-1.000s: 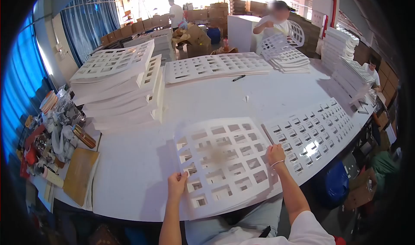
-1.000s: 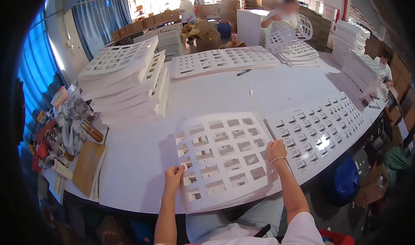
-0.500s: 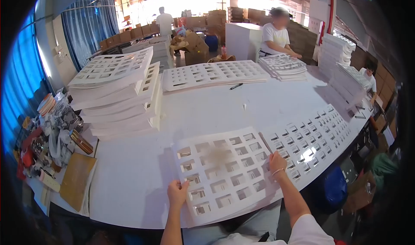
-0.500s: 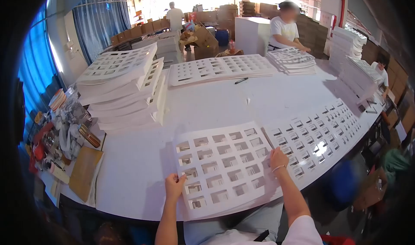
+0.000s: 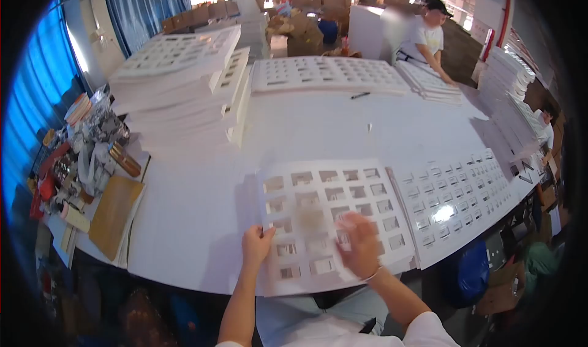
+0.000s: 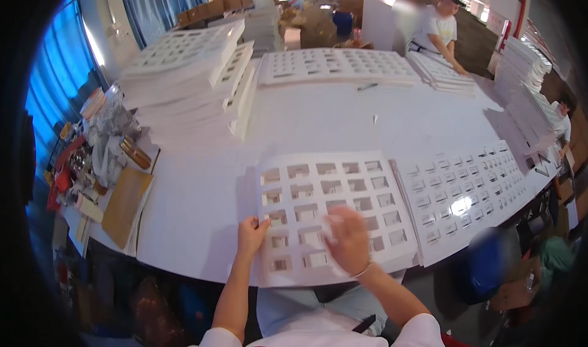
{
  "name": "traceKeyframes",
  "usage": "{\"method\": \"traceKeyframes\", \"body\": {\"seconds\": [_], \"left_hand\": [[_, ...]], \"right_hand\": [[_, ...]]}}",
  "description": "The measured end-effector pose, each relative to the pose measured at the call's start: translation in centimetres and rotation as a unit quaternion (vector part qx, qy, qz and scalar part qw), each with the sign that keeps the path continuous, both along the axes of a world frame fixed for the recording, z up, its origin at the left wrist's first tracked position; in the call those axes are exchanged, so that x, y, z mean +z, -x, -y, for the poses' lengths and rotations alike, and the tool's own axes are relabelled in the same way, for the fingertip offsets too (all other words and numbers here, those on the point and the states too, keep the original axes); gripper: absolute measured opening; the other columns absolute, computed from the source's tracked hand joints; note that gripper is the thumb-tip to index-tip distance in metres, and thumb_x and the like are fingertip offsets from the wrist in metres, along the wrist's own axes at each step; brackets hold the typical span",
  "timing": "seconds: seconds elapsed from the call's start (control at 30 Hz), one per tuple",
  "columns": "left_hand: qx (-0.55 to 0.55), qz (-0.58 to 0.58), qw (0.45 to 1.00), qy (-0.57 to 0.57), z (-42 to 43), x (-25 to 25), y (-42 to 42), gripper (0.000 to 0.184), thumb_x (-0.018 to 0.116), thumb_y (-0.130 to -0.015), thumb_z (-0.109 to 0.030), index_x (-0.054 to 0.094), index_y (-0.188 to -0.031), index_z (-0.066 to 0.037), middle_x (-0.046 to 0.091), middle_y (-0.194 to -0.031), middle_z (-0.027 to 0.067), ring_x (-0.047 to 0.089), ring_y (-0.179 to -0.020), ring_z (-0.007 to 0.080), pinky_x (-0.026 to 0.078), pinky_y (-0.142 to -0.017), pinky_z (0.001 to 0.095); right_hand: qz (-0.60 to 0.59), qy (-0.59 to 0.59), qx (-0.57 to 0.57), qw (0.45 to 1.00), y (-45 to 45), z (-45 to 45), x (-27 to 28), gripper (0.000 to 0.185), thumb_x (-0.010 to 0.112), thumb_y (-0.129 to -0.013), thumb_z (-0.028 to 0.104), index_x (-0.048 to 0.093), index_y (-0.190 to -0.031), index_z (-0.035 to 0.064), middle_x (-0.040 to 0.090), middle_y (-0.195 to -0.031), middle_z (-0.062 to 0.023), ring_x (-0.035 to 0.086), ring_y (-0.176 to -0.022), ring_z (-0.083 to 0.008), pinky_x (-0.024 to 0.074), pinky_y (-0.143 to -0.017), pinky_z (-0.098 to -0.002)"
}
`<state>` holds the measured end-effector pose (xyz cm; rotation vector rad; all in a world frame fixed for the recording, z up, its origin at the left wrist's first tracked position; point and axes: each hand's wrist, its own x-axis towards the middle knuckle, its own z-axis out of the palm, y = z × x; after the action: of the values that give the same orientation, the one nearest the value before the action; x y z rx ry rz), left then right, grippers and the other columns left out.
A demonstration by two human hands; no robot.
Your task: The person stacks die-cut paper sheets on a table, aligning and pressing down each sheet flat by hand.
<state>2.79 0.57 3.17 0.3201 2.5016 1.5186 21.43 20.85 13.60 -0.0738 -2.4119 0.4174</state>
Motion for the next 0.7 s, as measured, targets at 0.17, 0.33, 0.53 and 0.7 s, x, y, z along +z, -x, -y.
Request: {"method": "traceKeyframes", "body": {"seconds": [0.17, 0.33, 0.53, 0.7], "left_hand": [[-0.007, -0.007, 0.999, 0.033, 0.2, -1.5, 0.5, 0.033, 0.076, -0.080, -0.028, 0.068, -0.088, 0.004, 0.072, -0.081, 0.0186, 0.070, -0.071, 0.0287, 0.051, -0.065, 0.0378], [0.002, 0.021, 1.000, 0.005, -0.1, 0.1, -0.1, 0.033, 0.075, -0.083, -0.027, 0.067, -0.093, 0.004, 0.072, -0.077, 0.0164, 0.069, -0.068, 0.0230, 0.052, -0.063, 0.0364], [0.009, 0.011, 1.000, 0.021, -0.2, 0.3, 0.0, 0.032, 0.075, -0.083, -0.027, 0.066, -0.090, 0.003, 0.070, -0.069, 0.0147, 0.067, -0.062, 0.0244, 0.050, -0.060, 0.0379], [-0.011, -0.003, 0.999, 0.046, -0.1, 3.7, -0.6, 0.035, 0.072, -0.087, -0.030, 0.064, -0.097, 0.003, 0.070, -0.081, 0.0155, 0.066, -0.069, 0.0270, 0.050, -0.064, 0.0386]], "right_hand": [[0.173, 0.008, 0.193, 0.966, -0.8, 8.7, -4.3, 0.068, 0.070, -0.084, 0.035, 0.046, -0.143, 0.0097, 0.043, -0.147, -0.0168, 0.039, -0.138, -0.0343, 0.0271, -0.115, -0.0539], [0.249, -0.011, 0.193, 0.949, -0.7, 9.4, -7.6, 0.068, 0.062, -0.089, 0.043, 0.043, -0.146, 0.0119, 0.037, -0.152, -0.0161, 0.033, -0.143, -0.0330, 0.0242, -0.116, -0.0549], [0.232, -0.005, 0.201, 0.952, -0.3, 9.2, -7.6, 0.067, 0.051, -0.092, 0.055, 0.044, -0.146, 0.0166, 0.037, -0.152, -0.0178, 0.033, -0.143, -0.0353, 0.0244, -0.115, -0.0575], [0.268, -0.044, 0.198, 0.942, -0.2, 9.7, -8.7, 0.064, 0.054, -0.090, 0.054, 0.044, -0.146, 0.0231, 0.035, -0.153, -0.0198, 0.032, -0.143, -0.0379, 0.0235, -0.113, -0.0624]]}}
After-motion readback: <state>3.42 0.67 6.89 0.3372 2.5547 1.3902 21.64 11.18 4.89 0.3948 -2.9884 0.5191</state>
